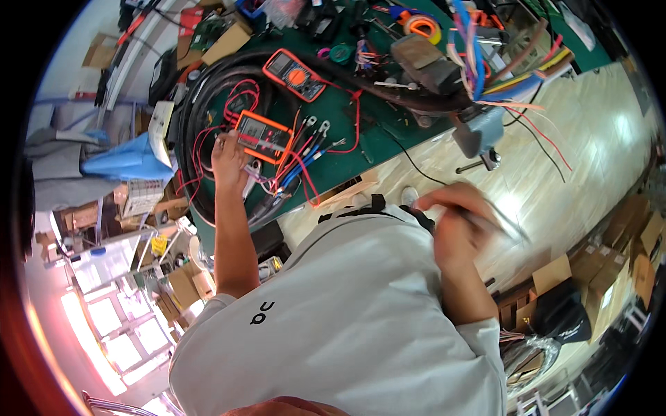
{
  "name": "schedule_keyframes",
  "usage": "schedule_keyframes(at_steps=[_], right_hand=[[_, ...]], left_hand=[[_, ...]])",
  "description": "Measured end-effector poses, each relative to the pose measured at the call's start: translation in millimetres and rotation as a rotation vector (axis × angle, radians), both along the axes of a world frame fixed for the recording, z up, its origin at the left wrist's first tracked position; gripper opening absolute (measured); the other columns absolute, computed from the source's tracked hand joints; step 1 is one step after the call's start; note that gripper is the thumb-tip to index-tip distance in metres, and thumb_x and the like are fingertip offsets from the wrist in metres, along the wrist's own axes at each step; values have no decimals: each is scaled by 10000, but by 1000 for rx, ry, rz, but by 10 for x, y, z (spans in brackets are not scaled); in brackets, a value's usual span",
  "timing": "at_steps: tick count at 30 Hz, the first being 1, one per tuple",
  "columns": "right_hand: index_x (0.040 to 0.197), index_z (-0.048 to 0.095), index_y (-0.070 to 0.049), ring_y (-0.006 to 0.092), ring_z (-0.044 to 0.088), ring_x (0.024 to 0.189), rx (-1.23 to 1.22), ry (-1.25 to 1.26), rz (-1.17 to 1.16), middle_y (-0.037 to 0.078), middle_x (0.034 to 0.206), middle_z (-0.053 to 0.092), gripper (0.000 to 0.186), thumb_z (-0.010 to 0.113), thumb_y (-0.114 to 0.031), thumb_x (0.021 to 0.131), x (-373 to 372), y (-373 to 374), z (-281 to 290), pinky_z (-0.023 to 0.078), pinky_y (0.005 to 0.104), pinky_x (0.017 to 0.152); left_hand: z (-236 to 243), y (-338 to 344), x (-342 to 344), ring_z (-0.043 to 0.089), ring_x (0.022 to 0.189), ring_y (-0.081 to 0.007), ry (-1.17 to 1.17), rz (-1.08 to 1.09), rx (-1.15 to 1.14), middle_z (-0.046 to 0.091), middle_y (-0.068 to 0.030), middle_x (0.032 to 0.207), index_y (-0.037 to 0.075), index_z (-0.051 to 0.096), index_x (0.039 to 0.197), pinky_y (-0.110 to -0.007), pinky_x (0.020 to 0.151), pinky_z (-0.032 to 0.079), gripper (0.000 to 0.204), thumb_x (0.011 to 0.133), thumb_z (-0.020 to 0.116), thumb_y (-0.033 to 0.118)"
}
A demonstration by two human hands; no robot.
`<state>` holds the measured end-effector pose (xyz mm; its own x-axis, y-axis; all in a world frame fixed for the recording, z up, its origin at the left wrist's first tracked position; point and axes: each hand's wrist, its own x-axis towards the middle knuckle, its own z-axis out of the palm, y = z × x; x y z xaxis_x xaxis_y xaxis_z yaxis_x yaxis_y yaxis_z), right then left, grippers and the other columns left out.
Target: The person touches probes from a multimeter to different wire ends on a complex wiring harness secured in a vise and laying on a workbench, checking the digital readout on the meter screen between contacts.
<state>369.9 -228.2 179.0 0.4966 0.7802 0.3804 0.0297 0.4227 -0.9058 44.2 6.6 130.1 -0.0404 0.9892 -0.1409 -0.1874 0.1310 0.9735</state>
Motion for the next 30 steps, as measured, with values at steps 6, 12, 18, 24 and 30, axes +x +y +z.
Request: schedule_keyframes(at_steps=[6,12,18,24,30], right_hand=[[1182,604,-25,262,667,752,-219,-507,257,146,1001,647,343,598,-116,851,-1155,1230,-373,518,333,607],[1010,580,-25,356,660,787,-465,-888,389,168,843,666,292,632,-263,851,-1748,1799,-514,528,456,655],[934,548,13,391,643,691,-604,-657,215,198,717,644,229,593,-199,860,-1701,1801,-643,488,489,609],[842,561,27,303,603,567,-560,-326,302,151,639,600,229,620,-194,859,-1944,1857,-558,442,397,542],[859,595,37,273,623,612,-640,-331,331,152,666,620,265,668,-217,835,-2219,1892,-582,458,367,572]], left_hand=[[20,-20,18,314,434,-24,-74,-62,19,397,57,561,94,489,842,-210,393,233,154,932,607,137],[21,-6,-38,326,450,-21,-123,-134,-8,414,57,575,88,491,847,-203,406,244,151,940,596,142],[-45,71,-226,369,492,-64,-268,-227,-40,424,26,609,14,547,999,-217,472,315,309,973,544,323],[-26,156,-279,511,566,-95,-297,-330,-122,551,-9,677,18,611,974,-235,541,440,341,981,519,346],[-67,290,-369,628,717,-170,-332,-400,-124,648,-98,847,-19,599,1047,-298,672,527,405,985,492,367]])
